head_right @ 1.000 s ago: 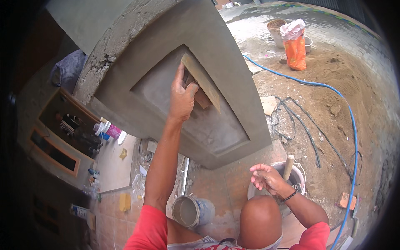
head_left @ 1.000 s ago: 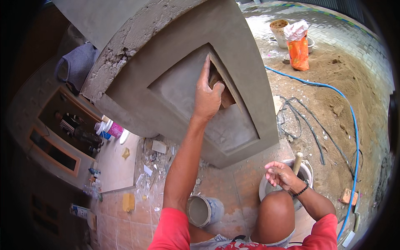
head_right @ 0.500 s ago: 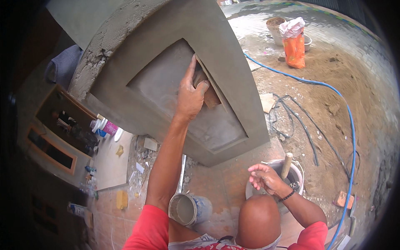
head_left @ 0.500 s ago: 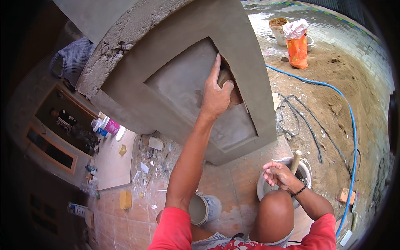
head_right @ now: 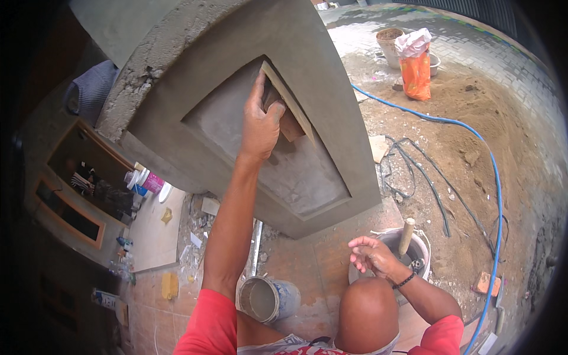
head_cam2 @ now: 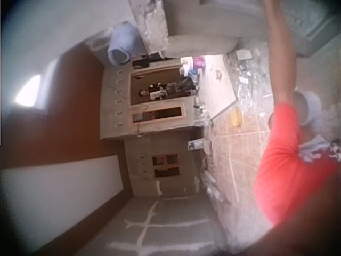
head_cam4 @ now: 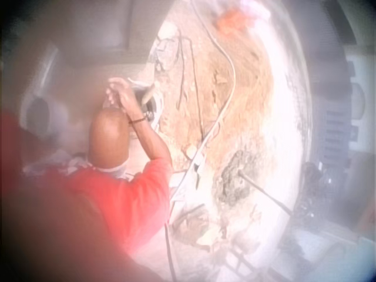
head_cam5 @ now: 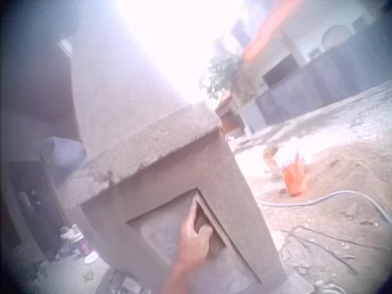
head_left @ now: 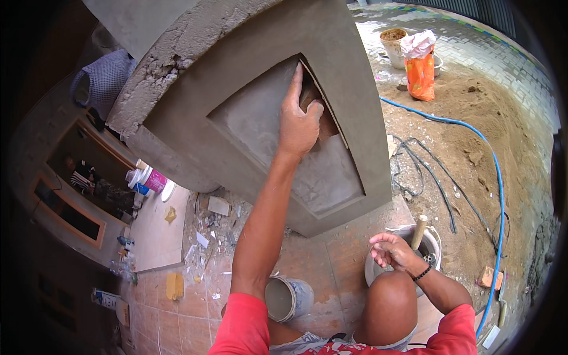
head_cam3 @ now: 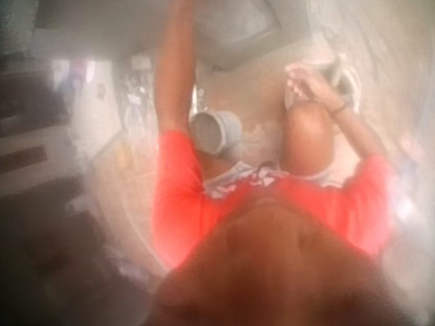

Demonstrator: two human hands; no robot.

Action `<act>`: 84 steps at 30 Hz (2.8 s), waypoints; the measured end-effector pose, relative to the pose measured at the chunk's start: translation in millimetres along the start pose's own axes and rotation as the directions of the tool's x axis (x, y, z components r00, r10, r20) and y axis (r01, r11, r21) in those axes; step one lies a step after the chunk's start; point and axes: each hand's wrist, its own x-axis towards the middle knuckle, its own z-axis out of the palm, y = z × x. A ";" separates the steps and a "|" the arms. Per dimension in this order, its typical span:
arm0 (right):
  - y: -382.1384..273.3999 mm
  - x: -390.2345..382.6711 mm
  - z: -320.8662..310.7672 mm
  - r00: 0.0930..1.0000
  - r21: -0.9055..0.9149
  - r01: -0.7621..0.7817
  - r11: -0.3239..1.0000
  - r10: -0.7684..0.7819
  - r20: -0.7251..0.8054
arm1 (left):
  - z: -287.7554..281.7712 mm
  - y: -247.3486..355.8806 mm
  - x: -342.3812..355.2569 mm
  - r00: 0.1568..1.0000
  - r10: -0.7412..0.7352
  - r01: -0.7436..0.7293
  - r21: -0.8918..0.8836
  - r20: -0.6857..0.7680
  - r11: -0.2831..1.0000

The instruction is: The person smooths a wet plastered wall surface using a rectangular trowel. They repeatedly rub the trowel over the wall to even out the plaster and occasionally dip the tool into a bucket of water to clean it.

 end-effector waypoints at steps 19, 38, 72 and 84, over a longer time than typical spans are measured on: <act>2.2 7.0 -2.0 1.000 0.014 -0.011 1.000 0.011 0.013 | -2.1 16.2 -1.7 0.999 -0.024 0.018 0.119 0.046 0.993; 8.6 10.5 0.4 0.999 0.016 -0.043 0.999 0.043 0.008 | -11.6 22.3 4.3 0.988 -0.124 0.112 0.118 0.096 0.987; -79.4 35.0 75.0 0.908 0.081 0.361 0.929 -0.370 0.195 | -18.6 0.3 -190.2 0.840 -0.365 0.509 -0.351 0.401 0.786; -253.6 35.6 167.2 0.087 -0.863 0.216 -0.456 -0.872 0.482 | -121.7 1.1 -314.0 0.560 -0.785 0.803 0.059 0.266 0.593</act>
